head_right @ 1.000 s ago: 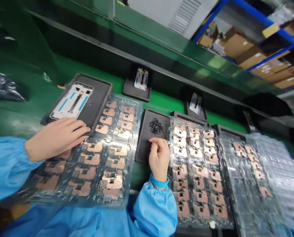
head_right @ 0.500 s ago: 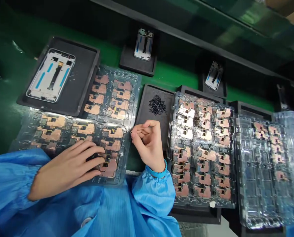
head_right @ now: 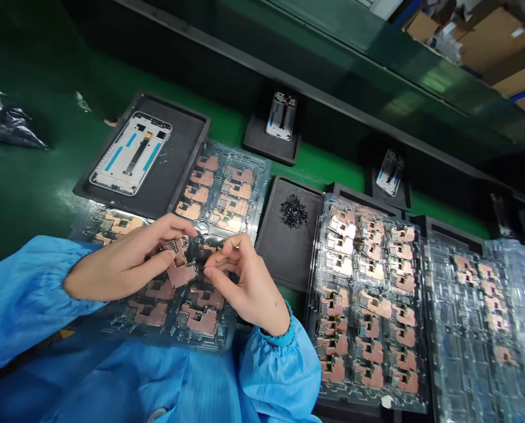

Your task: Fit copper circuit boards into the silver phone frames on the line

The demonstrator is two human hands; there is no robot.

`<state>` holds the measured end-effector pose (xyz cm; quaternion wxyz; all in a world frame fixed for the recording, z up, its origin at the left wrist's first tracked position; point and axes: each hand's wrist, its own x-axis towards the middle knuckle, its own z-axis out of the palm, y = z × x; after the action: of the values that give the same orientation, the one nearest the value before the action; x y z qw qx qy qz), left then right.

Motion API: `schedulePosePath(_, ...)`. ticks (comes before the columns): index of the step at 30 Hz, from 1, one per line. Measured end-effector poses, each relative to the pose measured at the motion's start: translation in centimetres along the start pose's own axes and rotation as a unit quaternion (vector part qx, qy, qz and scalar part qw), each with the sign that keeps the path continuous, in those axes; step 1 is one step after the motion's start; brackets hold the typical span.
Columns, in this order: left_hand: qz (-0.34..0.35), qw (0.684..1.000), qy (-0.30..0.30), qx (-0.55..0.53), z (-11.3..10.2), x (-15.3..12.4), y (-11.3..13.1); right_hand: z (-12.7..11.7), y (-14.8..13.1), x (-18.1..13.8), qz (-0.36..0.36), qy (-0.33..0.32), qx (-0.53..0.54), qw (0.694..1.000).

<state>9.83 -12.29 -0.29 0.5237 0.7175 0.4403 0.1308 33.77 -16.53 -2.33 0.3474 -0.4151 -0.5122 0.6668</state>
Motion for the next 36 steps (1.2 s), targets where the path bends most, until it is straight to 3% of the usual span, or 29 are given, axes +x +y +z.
schedulePosePath(10,0.037,0.999,-0.019,0.019,-0.5,0.5,-1.4,0.9,0.0,1.8,0.093,-0.015,0.086,0.992)
schedulePosePath(18,0.045,0.997,-0.06,-0.015,-0.7,1.0,-1.3,1.1,0.3,2.1,0.105,-0.018,0.043,0.993)
schedulePosePath(22,0.052,0.997,-0.06,-0.01,-0.9,1.1,-1.2,1.4,0.0,2.3,0.114,-0.027,0.077,0.99)
schedulePosePath(29,0.018,0.994,-0.092,-0.063,-1.2,1.1,-1.8,2.0,0.3,2.6,0.153,-0.022,0.137,0.978)
schedulePosePath(36,-0.023,0.98,-0.119,-0.155,-1.4,0.9,-1.7,1.6,-0.4,2.5,0.137,-0.037,0.169,0.975)
